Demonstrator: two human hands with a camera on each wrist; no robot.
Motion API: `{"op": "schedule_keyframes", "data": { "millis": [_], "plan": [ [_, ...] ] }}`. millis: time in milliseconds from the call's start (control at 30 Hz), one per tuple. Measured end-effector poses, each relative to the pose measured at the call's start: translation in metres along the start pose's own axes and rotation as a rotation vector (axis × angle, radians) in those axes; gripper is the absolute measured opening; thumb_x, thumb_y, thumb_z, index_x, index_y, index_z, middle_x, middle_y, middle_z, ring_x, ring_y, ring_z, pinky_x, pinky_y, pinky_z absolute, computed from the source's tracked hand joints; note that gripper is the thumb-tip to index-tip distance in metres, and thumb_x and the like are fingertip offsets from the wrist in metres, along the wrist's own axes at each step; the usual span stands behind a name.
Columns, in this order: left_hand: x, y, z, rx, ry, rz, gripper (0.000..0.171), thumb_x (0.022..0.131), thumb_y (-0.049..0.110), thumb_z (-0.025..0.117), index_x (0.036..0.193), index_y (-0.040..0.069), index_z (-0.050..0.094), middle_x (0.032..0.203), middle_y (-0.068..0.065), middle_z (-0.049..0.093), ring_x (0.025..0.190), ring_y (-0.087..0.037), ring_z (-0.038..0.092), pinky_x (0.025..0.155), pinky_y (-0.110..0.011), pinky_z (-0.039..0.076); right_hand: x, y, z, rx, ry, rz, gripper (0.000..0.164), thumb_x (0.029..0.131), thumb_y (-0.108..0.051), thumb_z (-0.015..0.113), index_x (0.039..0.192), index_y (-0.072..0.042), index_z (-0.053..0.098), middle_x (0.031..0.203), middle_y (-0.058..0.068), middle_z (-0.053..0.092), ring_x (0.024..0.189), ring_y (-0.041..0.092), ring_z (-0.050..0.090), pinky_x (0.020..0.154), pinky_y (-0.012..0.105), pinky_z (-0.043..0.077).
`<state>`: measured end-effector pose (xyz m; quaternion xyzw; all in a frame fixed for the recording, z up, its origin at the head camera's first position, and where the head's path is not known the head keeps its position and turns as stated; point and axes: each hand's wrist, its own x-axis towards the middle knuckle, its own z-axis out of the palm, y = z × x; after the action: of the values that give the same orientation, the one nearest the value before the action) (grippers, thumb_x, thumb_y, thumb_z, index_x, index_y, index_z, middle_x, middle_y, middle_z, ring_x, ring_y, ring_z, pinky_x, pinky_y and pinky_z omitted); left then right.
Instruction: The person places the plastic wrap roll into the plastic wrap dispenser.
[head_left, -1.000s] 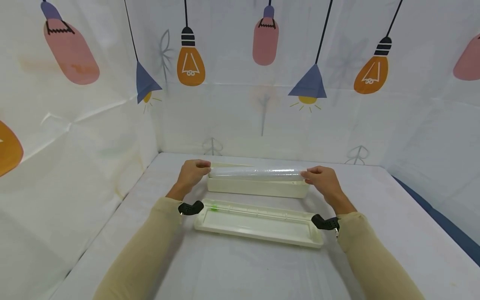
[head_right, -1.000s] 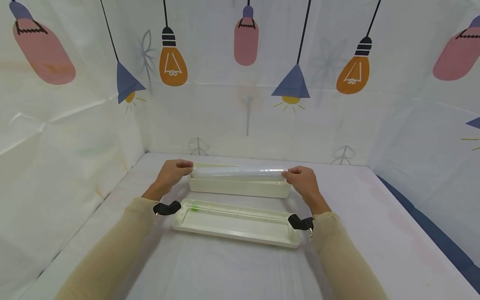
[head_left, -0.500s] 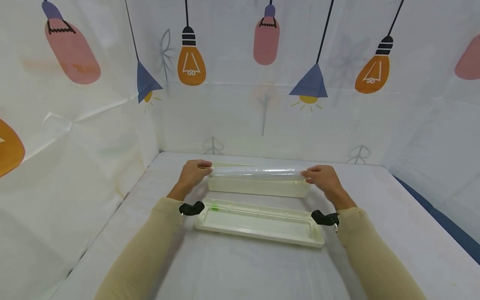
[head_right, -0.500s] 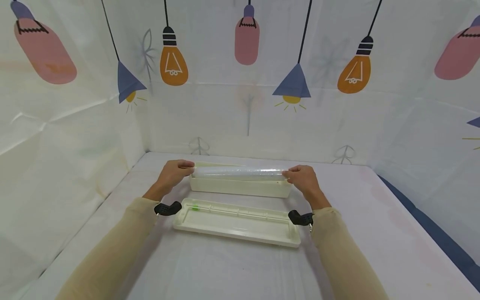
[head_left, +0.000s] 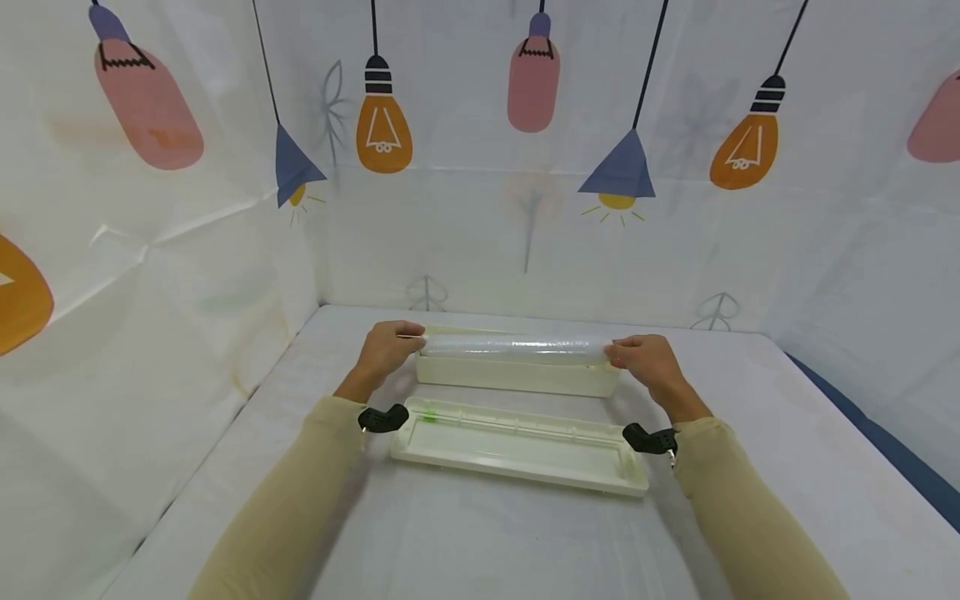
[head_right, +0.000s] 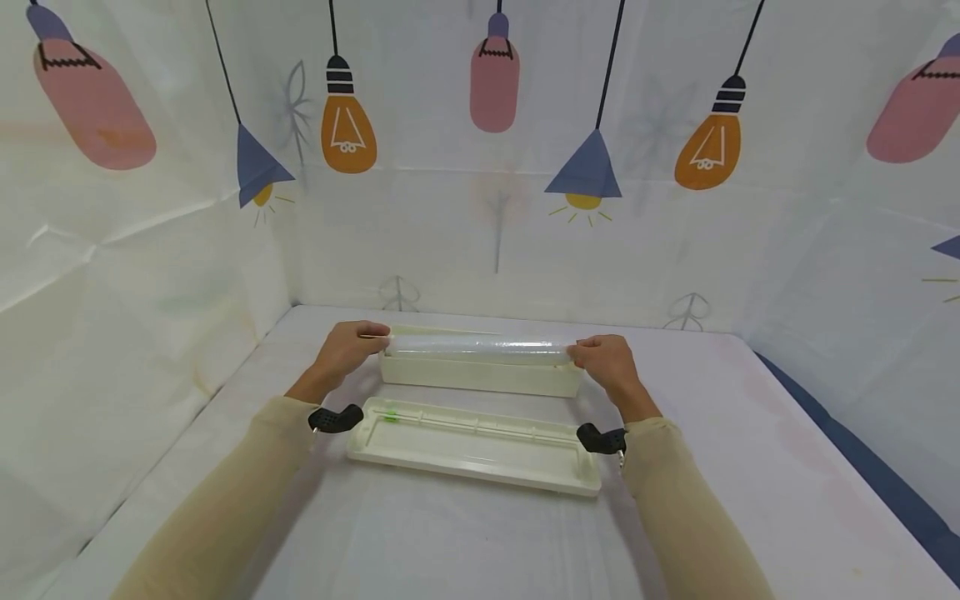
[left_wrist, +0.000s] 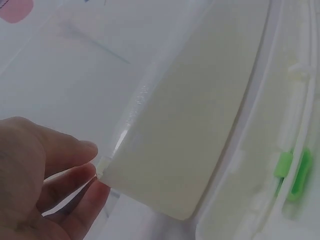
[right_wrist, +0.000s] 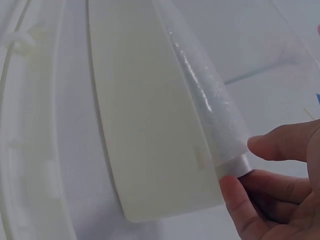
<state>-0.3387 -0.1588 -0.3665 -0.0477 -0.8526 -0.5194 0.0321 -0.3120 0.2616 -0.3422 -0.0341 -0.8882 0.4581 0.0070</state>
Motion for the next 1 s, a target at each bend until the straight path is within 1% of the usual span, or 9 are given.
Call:
{"op": "schedule_keyframes", "data": {
  "millis": [167,267,400,500,567,667,800,933,1000],
  "plan": [
    [-0.002,0.002,0.001,0.017,-0.014,0.013,0.035,0.097,0.015,0.064,0.128,0.000,0.066,0.130,-0.019,0.063,0.122,-0.035,0.056,0.101,-0.050,0.046,0.000,0.001,0.001,0.004,0.002,-0.016,0.048,0.098,-0.026,0.065,0.128,0.011,0.062,0.139,0.026,0.055,0.121,0.041,0.057,0.109,0.060,0.035],
    [-0.001,0.002,0.001,0.017,-0.010,0.006,0.034,0.097,0.016,0.065,0.127,0.001,0.067,0.130,-0.018,0.063,0.123,-0.034,0.055,0.102,-0.050,0.045,0.001,0.003,0.001,0.013,0.003,-0.027,0.046,0.098,-0.025,0.064,0.127,0.011,0.062,0.141,0.024,0.054,0.123,0.040,0.056,0.110,0.059,0.035],
    [-0.001,0.000,0.001,0.010,-0.004,0.001,0.034,0.096,0.018,0.067,0.126,0.002,0.067,0.129,-0.017,0.064,0.122,-0.033,0.056,0.103,-0.048,0.045,0.001,0.005,0.001,0.038,0.010,-0.037,0.046,0.099,-0.026,0.063,0.129,0.009,0.062,0.136,0.025,0.058,0.120,0.040,0.058,0.109,0.059,0.036],
    [-0.004,-0.002,-0.001,0.004,-0.011,0.010,0.034,0.097,0.018,0.066,0.127,0.002,0.067,0.129,-0.017,0.064,0.120,-0.033,0.059,0.103,-0.049,0.045,-0.001,0.007,0.001,0.070,0.006,-0.042,0.046,0.100,-0.026,0.062,0.131,0.008,0.061,0.132,0.027,0.059,0.119,0.041,0.058,0.109,0.059,0.035],
    [-0.007,-0.004,-0.002,-0.011,-0.019,0.011,0.035,0.097,0.019,0.066,0.127,0.002,0.066,0.129,-0.017,0.064,0.117,-0.033,0.061,0.102,-0.049,0.046,-0.003,0.009,0.001,0.096,-0.003,-0.048,0.047,0.101,-0.027,0.062,0.133,0.007,0.059,0.134,0.027,0.058,0.120,0.041,0.057,0.109,0.058,0.036],
    [-0.012,-0.008,-0.004,-0.033,-0.034,0.008,0.037,0.097,0.019,0.066,0.130,0.002,0.065,0.130,-0.017,0.063,0.114,-0.033,0.064,0.102,-0.049,0.046,-0.008,0.013,0.000,0.160,-0.014,-0.071,0.048,0.102,-0.027,0.062,0.136,0.006,0.056,0.137,0.026,0.055,0.123,0.040,0.057,0.109,0.054,0.038],
    [-0.019,-0.012,-0.007,-0.055,-0.036,0.014,0.038,0.098,0.020,0.066,0.131,0.002,0.064,0.130,-0.016,0.064,0.112,-0.032,0.065,0.102,-0.049,0.046,-0.015,0.020,-0.002,0.225,-0.003,-0.117,0.049,0.102,-0.028,0.062,0.135,0.008,0.055,0.137,0.025,0.054,0.122,0.037,0.058,0.105,0.049,0.045],
    [-0.027,-0.014,-0.009,-0.051,-0.042,0.027,0.038,0.099,0.021,0.065,0.131,0.001,0.063,0.129,-0.016,0.064,0.111,-0.032,0.065,0.101,-0.049,0.046,-0.025,0.027,-0.004,0.249,0.017,-0.133,0.049,0.101,-0.029,0.064,0.131,0.010,0.057,0.133,0.026,0.056,0.117,0.032,0.062,0.096,0.040,0.052],
    [-0.032,-0.015,-0.010,-0.038,-0.054,0.022,0.038,0.099,0.022,0.064,0.131,0.001,0.063,0.128,-0.016,0.064,0.111,-0.032,0.065,0.101,-0.049,0.047,-0.031,0.030,-0.004,0.239,0.013,-0.132,0.050,0.101,-0.029,0.064,0.130,0.010,0.057,0.132,0.026,0.057,0.115,0.031,0.063,0.092,0.036,0.055]
  ]
}}
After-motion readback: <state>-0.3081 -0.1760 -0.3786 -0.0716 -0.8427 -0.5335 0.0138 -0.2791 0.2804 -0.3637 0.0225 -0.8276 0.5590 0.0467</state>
